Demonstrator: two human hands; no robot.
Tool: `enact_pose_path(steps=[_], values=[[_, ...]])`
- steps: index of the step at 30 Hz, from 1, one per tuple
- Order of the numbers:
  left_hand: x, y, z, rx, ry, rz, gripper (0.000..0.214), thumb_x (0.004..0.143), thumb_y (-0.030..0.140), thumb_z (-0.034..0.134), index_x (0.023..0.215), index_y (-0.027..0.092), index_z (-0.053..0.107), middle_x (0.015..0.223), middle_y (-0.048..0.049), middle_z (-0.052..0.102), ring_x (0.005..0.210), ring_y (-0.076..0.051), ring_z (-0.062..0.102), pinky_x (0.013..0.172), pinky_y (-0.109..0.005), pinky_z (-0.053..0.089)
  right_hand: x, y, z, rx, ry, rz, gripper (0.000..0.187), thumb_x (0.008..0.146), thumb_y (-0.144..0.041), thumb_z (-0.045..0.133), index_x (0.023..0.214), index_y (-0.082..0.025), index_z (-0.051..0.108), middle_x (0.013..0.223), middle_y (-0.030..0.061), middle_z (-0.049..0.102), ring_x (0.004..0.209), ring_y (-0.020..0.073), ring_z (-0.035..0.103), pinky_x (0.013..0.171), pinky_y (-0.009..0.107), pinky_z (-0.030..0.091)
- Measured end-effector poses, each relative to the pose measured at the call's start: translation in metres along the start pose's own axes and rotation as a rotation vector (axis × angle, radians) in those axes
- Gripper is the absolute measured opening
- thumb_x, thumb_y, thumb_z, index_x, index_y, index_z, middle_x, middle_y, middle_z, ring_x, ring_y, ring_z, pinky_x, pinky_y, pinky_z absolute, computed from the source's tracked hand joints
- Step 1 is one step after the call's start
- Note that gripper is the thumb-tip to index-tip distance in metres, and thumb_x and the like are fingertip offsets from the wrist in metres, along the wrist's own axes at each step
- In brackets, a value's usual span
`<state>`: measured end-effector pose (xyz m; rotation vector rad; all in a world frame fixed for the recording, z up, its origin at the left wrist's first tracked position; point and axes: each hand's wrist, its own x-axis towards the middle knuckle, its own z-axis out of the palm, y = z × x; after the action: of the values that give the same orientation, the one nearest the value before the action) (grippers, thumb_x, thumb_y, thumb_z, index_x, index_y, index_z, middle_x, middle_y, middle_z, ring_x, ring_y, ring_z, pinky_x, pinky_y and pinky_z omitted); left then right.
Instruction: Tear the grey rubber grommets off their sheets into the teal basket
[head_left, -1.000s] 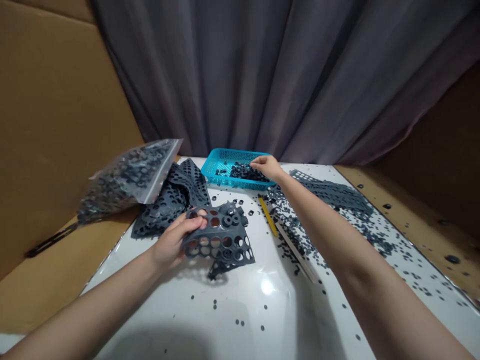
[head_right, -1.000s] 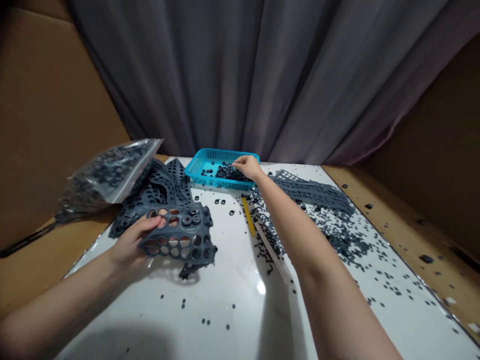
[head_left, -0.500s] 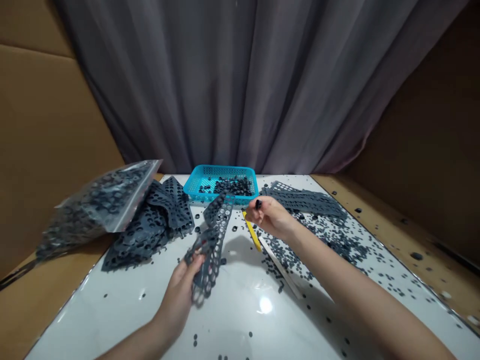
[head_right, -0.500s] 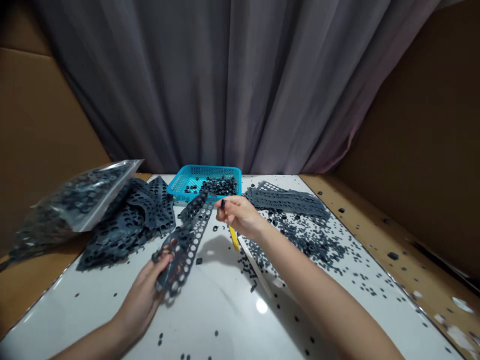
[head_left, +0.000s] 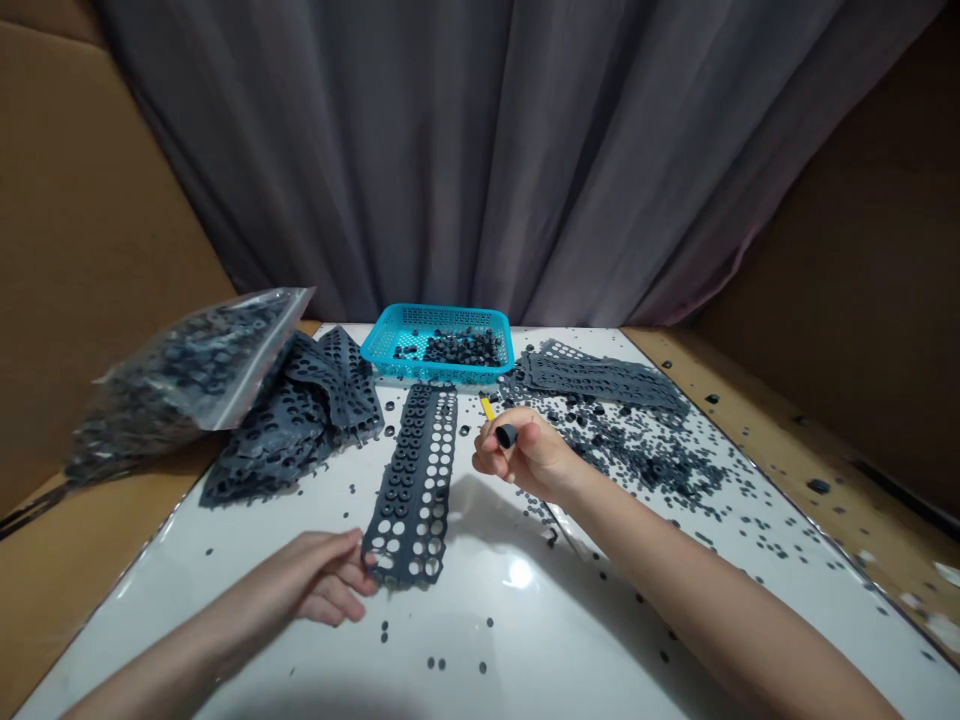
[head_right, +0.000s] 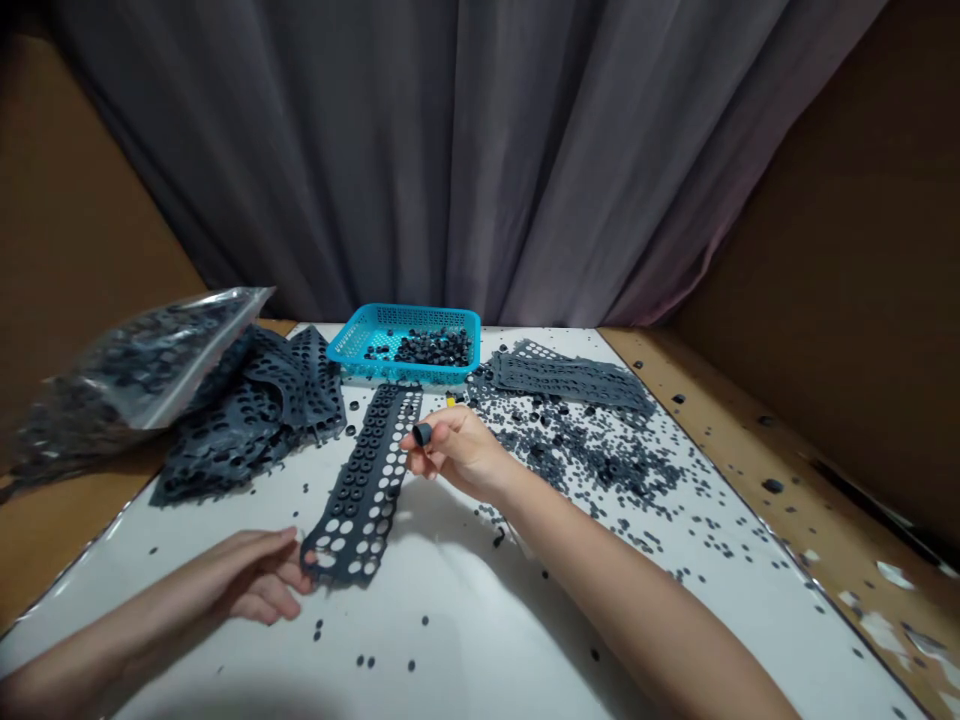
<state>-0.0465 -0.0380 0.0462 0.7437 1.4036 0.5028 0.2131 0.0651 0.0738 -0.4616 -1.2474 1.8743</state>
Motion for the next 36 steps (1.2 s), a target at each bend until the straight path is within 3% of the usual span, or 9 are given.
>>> enact_pose_path(steps=[5,9,12,16,18,20,21,29,36], values=[[0.016,0.014,-0.019,0.3,0.106,0.314,0.036,0.067,0.048,0.066,0.062,0.013,0.062,0.056,-0.0041,0.062,0.049,-0.014,0.053,0.045,-0.021,0.032,0.038,-0.018,-0.029,-0.598,0.21,-0.089,0.032,0.065,-0.048,0.07,0.067,-0.016,0.069,0.074,0.0042,0.067,0.063,0.012,0.056,0.061,0.027,0.045],[0.037,0.022,-0.005,0.543,0.143,0.38,0.034,0.068,0.047,0.063,0.07,0.013,0.063,0.049,-0.0019,0.06,0.045,-0.014,0.05,0.047,-0.022,0.033,0.102,-0.032,-0.081,-1.269,0.435,-0.039,0.034,0.081,-0.033,0.053,0.107,-0.013,0.064,0.089,0.0071,0.065,0.079,0.0169,0.057,0.075,0.033,0.045],[0.047,0.023,0.001,0.588,0.146,0.369,0.029,0.068,0.042,0.063,0.071,0.014,0.06,0.046,0.0,0.058,0.043,-0.014,0.048,0.046,-0.023,0.033,0.131,-0.034,-0.1,-1.399,0.421,0.026,0.034,0.067,-0.025,0.07,0.1,-0.015,0.068,0.096,0.0098,0.062,0.096,0.0261,0.052,0.087,0.043,0.039],[0.044,0.023,0.002,0.582,0.105,0.406,0.026,0.072,0.04,0.057,0.069,0.015,0.06,0.05,0.0009,0.055,0.047,-0.013,0.047,0.046,-0.022,0.031,0.111,-0.021,-0.062,-1.617,0.435,-0.258,0.021,0.073,-0.028,0.065,0.091,-0.018,0.066,0.109,0.0126,0.053,0.108,0.0312,0.042,0.09,0.047,0.032],[0.039,0.026,0.006,0.554,0.111,0.467,0.023,0.074,0.038,0.056,0.069,0.016,0.058,0.055,0.0014,0.053,0.051,-0.013,0.046,0.048,-0.022,0.03,0.081,-0.006,-0.027,-1.587,0.164,-0.298,0.021,0.078,-0.038,0.058,0.077,-0.017,0.062,0.089,0.0081,0.057,0.088,0.0229,0.05,0.079,0.038,0.037],[0.033,0.03,0.011,0.517,0.118,0.531,0.02,0.077,0.036,0.053,0.071,0.017,0.054,0.057,0.0027,0.05,0.053,-0.012,0.044,0.049,-0.021,0.029,0.049,0.011,0.005,-1.502,-0.217,-0.106,0.031,0.077,-0.047,0.058,0.071,-0.018,0.058,0.07,0.0019,0.056,0.066,0.0151,0.049,0.064,0.029,0.036],[0.031,0.031,0.013,0.502,0.111,0.554,0.019,0.079,0.036,0.051,0.073,0.017,0.052,0.058,0.0033,0.048,0.053,-0.012,0.043,0.05,-0.021,0.029,0.036,0.019,0.017,-1.5,-0.299,-0.048,0.031,0.077,-0.048,0.058,0.072,-0.017,0.056,0.068,0.0008,0.055,0.062,0.0134,0.047,0.061,0.028,0.034],[0.03,0.031,0.023,0.245,0.008,0.581,0.011,0.082,0.028,0.052,0.081,0.02,0.045,0.069,0.0041,0.049,0.066,-0.011,0.047,0.059,-0.021,0.033,0.012,0.046,0.032,-1.497,-0.185,0.065,0.025,0.079,-0.04,0.058,0.071,-0.017,0.052,0.066,0.0009,0.056,0.058,0.0118,0.046,0.059,0.026,0.03],[0.037,0.024,0.019,-0.124,-0.019,0.39,0.032,0.074,0.032,0.065,0.087,0.022,0.038,0.064,0.0044,0.059,0.063,-0.012,0.057,0.06,-0.022,0.038,0.009,0.051,0.035,-1.524,-0.174,0.018,0.018,0.083,-0.03,0.05,0.07,-0.017,0.051,0.063,-0.0002,0.054,0.057,0.012,0.044,0.057,0.025,0.029]])
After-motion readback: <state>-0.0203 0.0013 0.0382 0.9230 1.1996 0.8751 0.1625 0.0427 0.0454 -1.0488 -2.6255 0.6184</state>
